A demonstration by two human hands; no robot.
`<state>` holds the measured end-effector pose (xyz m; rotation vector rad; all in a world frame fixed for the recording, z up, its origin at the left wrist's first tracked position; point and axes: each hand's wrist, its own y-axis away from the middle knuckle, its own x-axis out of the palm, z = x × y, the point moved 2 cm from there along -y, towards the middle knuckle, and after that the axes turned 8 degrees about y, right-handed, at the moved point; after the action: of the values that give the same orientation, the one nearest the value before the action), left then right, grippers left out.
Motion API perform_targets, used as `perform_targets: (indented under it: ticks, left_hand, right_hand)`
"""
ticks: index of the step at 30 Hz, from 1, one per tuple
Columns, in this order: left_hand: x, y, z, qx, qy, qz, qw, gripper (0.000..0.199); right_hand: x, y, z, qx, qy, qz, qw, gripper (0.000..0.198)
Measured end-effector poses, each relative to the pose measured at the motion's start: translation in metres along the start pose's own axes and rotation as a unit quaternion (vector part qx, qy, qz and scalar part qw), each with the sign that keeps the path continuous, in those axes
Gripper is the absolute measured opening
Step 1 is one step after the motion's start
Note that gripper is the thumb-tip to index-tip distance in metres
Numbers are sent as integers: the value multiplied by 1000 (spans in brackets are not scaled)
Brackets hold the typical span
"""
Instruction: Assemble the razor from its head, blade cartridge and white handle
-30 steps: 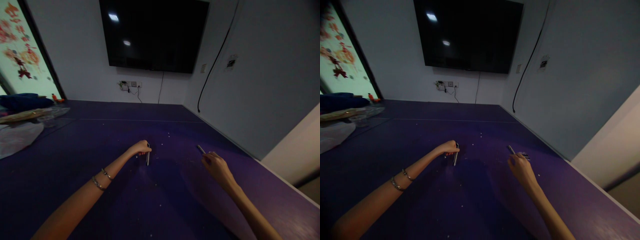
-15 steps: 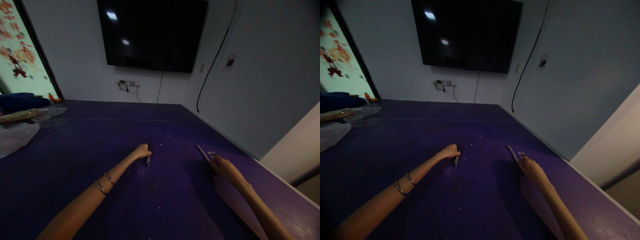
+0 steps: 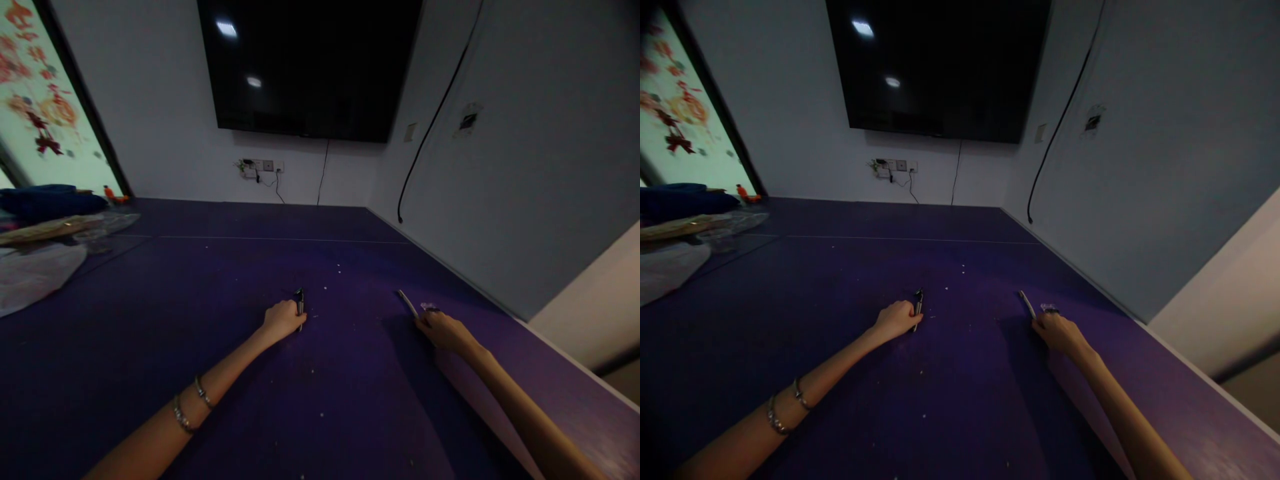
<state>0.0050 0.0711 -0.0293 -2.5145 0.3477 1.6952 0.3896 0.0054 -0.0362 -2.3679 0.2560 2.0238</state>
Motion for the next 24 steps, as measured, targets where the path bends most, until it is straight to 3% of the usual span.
perform_targets:
  ticks: [3,7,15,19,24]
  left_hand:
    - [3,0,-3,-7,-4,-4,1000,30]
    - [5,0,-6,-9,-8,-15,1000,31]
    - [8,-3,-5,-1,-7,-15,1000,32]
    - [9,-3,-5,2,-10,-13,1000,32]
    - [9,-4,-4,6,-11,-9,1000,30]
  right_hand:
    - [-7,5,20,19,1,-16,1000,40]
    - [-19,15,71,29,-33,-58,997,43]
    - [-42,19,191,-75,-38,-100,991,40]
    - [-47,15,221,-78,-48,-117,989,38]
    - [-49,14,239,-85,-60,-107,989,38]
